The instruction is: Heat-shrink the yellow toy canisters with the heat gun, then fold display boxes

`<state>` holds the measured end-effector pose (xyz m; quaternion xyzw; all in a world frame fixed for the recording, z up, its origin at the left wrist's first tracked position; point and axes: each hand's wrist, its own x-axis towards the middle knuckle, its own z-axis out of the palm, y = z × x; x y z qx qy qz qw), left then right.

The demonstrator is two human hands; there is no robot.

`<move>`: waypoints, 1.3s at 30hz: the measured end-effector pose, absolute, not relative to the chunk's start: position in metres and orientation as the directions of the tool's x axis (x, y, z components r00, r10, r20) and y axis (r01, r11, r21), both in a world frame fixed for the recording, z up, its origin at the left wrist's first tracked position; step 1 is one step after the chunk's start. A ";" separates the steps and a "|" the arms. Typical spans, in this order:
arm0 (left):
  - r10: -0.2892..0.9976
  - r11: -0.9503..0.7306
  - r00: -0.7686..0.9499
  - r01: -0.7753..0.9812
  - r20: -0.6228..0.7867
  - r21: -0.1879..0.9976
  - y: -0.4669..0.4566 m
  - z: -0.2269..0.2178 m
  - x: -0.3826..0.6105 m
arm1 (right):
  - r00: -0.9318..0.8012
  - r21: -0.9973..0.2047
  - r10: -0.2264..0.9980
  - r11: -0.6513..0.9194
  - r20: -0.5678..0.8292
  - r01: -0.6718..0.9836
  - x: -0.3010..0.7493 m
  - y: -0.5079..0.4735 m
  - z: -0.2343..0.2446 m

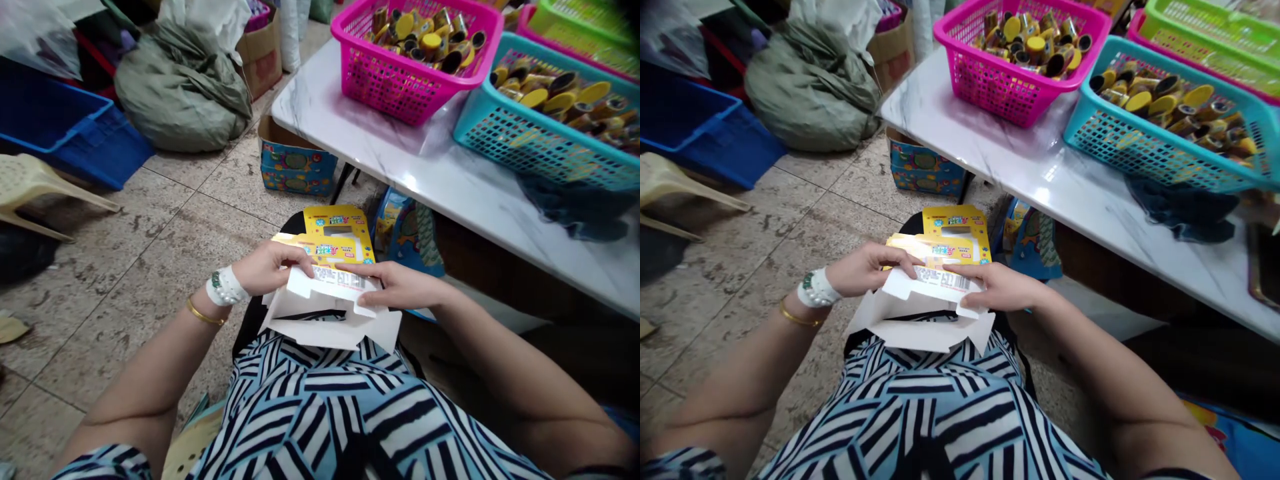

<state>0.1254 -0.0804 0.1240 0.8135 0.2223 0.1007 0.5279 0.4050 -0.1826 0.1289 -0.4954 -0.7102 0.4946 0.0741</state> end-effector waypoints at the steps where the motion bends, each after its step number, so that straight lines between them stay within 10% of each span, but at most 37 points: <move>1: 0.382 -0.364 0.918 0.259 -0.110 0.895 -0.076 0.129 0.122 | -0.484 -0.745 0.764 0.007 -0.427 0.667 0.403 -0.180 0.131; 7: 0.034 -0.399 0.978 0.201 -0.204 0.895 -0.052 0.166 0.108 | -0.412 -0.670 0.769 -0.029 -0.489 0.742 0.394 -0.176 0.137; 15: 0.437 -0.700 0.848 0.530 -0.300 0.479 -0.068 0.142 0.161 | -0.297 -0.699 0.866 -0.081 -0.403 0.710 0.391 -0.175 0.125; 23: 0.496 -0.616 0.849 0.492 -0.182 0.615 -0.064 0.129 0.155 | -0.477 -0.952 0.848 -0.298 -0.232 -0.066 0.423 -0.207 0.091; 29: 0.515 -0.596 0.834 0.513 -0.196 0.618 -0.071 0.129 0.159 | -0.124 -0.885 0.924 -0.300 -0.363 0.356 0.378 -0.221 0.098; 33: 0.530 -0.577 0.832 0.496 -0.165 0.649 -0.073 0.126 0.159 | 0.019 -0.727 0.983 -0.146 -0.181 0.671 0.355 -0.218 0.098; 39: 0.667 -0.133 0.743 0.191 -0.055 0.973 -0.087 0.119 0.143 | 0.228 -0.758 0.967 -0.230 -0.110 0.610 0.352 -0.234 0.087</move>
